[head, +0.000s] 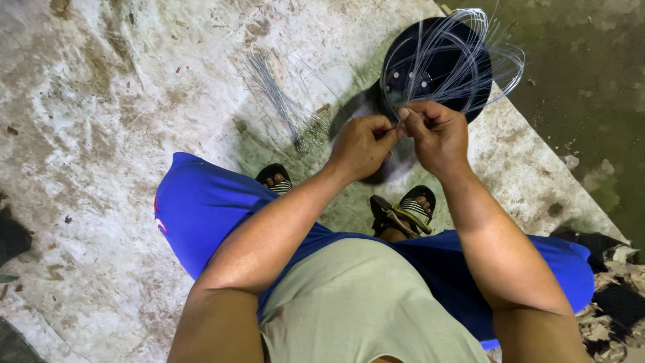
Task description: The person sits on the floor and repeatedly ties thin metal wires into small loops or knots by hand. They pull the wire from a black bucket, form a loop, and tighten it, occasionally using a small tool to assist. The finished pieces are placed back into the bucket.
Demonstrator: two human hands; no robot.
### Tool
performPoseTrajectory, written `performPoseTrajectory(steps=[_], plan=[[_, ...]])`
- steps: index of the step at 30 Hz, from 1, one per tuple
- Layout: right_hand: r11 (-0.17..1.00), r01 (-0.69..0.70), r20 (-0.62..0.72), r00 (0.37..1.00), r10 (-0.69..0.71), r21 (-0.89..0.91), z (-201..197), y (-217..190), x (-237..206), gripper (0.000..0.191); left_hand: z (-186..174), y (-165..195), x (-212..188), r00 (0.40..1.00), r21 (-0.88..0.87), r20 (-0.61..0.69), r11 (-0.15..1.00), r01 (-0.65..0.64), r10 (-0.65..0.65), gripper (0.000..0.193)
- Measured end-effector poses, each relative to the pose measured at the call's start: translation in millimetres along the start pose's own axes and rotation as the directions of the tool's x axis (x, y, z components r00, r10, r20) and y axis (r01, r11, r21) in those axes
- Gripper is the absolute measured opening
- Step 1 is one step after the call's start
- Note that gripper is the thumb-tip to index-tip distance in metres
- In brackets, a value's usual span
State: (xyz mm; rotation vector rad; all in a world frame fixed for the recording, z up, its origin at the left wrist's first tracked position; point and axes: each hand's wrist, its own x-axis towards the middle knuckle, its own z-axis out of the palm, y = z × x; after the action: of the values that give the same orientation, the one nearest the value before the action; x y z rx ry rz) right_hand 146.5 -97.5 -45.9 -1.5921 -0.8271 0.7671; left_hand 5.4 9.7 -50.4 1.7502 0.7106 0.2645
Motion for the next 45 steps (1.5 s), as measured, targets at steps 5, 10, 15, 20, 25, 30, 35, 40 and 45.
performPoseTrajectory(steps=[5,10,15,20,25,30,35,40,45], plan=[[0.982,-0.049,0.023,0.998,0.054,-0.182,19,-1,14,0.015,-19,14,1,1.0,0.325,-0.011,0.945,-0.019,0.024,0.026],[0.885,0.158,0.17,0.981,-0.091,-0.439,61,15,39,0.025,-64,33,-5,0.995,0.586,-0.09,0.81,0.025,0.035,0.03],[0.904,0.045,0.279,0.957,0.084,-0.425,124,25,59,0.019,-85,44,-8,0.98,0.613,-0.174,0.789,0.033,0.094,0.031],[0.902,0.228,0.263,0.955,-0.135,-0.366,125,29,48,0.026,-86,46,-11,0.977,0.6,-0.163,0.8,-0.013,0.138,0.032],[0.84,0.047,-0.111,0.986,-0.127,-0.54,66,32,61,0.022,-83,50,-14,0.979,0.573,-0.143,0.819,-0.036,0.143,0.033],[0.62,0.008,-0.243,0.916,-0.319,-0.785,-23,35,102,0.019,-78,54,-14,0.978,0.556,-0.105,0.826,-0.091,0.178,0.035],[0.373,-0.025,-0.109,0.972,-0.206,-0.927,-60,32,148,0.049,-70,55,-12,0.986,0.569,-0.076,0.819,-0.08,0.149,0.032],[0.136,0.029,0.027,1.0,-0.016,-0.99,-64,28,181,0.052,-64,52,-11,0.976,0.602,-0.067,0.789,-0.128,0.209,0.031],[-0.011,0.114,0.113,0.992,0.058,-0.993,-66,38,196,0.043,-59,45,-7,0.978,0.619,-0.062,0.777,-0.117,0.197,0.031]])
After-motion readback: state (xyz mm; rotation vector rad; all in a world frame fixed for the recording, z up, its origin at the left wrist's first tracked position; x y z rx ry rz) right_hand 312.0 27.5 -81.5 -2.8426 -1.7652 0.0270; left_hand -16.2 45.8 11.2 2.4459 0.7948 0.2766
